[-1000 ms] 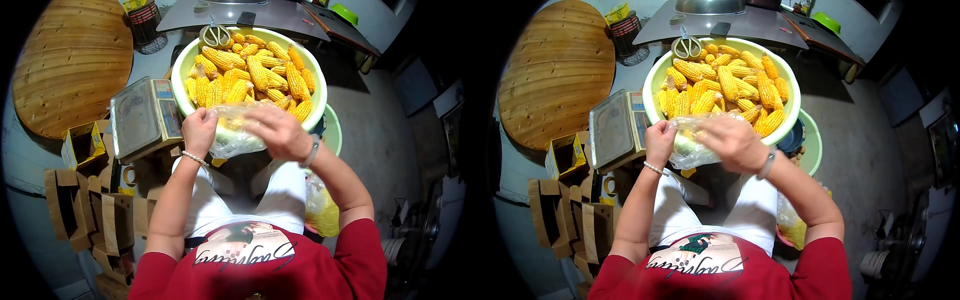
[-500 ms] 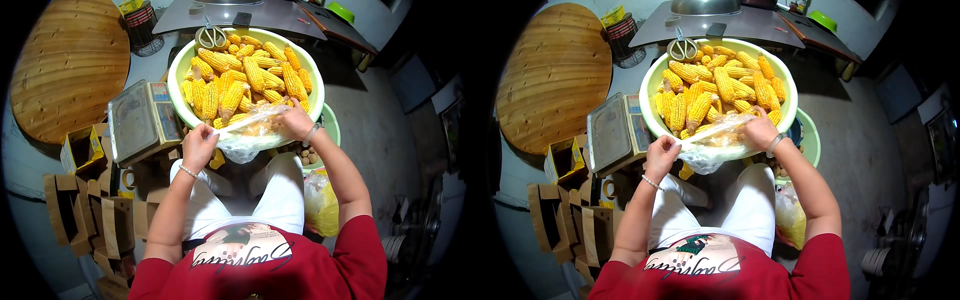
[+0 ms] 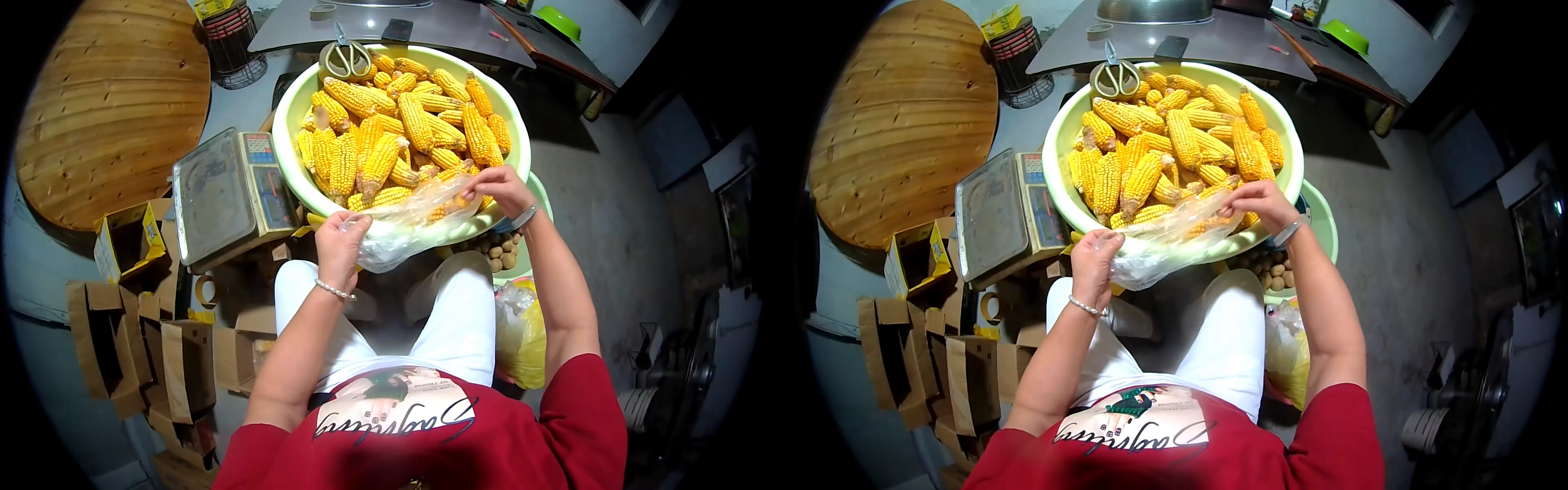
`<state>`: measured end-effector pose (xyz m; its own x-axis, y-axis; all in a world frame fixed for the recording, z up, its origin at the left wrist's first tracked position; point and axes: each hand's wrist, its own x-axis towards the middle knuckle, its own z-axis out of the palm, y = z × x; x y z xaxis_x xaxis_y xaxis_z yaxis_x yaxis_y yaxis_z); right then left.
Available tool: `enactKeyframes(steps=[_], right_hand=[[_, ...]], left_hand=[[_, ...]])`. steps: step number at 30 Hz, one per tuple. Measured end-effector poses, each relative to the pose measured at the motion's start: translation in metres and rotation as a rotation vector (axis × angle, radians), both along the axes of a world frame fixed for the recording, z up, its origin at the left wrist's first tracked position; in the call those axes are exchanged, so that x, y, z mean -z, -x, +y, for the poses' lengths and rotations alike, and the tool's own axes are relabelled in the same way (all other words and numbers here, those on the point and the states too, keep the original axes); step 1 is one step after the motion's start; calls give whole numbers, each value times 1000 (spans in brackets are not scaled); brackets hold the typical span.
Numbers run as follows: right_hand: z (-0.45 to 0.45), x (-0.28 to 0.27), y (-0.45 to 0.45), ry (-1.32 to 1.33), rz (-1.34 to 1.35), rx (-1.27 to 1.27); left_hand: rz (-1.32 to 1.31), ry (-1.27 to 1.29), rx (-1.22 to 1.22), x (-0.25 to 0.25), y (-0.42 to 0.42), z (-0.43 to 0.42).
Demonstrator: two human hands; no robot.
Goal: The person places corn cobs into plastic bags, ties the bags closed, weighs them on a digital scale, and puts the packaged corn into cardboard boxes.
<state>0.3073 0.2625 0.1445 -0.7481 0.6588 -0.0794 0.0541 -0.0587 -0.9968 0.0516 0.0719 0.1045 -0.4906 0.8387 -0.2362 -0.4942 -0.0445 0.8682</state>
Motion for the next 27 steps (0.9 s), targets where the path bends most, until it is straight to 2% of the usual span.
enactKeyframes(steps=[1, 2, 4, 6, 7, 10, 15, 21, 24, 27], right_hand=[[4, 0, -7, 77, 98, 74], [9, -1, -12, 108, 52, 226], [24, 1, -16, -34, -120, 477], [42, 4, -18, -108, -288, 625], [56, 12, -20, -181, -353, 664], [80, 21, -15, -623, -628, 748], [91, 22, 14, -883, -932, 699], [90, 24, 38, -771, -1170, 625], [90, 25, 45, -762, -1230, 631], [94, 27, 50, -726, -1249, 634]], left_hand=[[72, -1, 13, 1, -1, -1], [144, -2, 24, 1, 0, -2], [186, 0, 19, 2, 0, -1], [168, -20, 1, 7, -1, 3], [149, -15, -3, 7, -2, 6], [111, -7, -9, 8, -5, 11], [155, -19, 15, 8, -7, 21], [220, -53, -2, -16, -9, 26], [411, 4, 27, -21, -7, 22], [622, 27, 60, -6, -1, 24]])
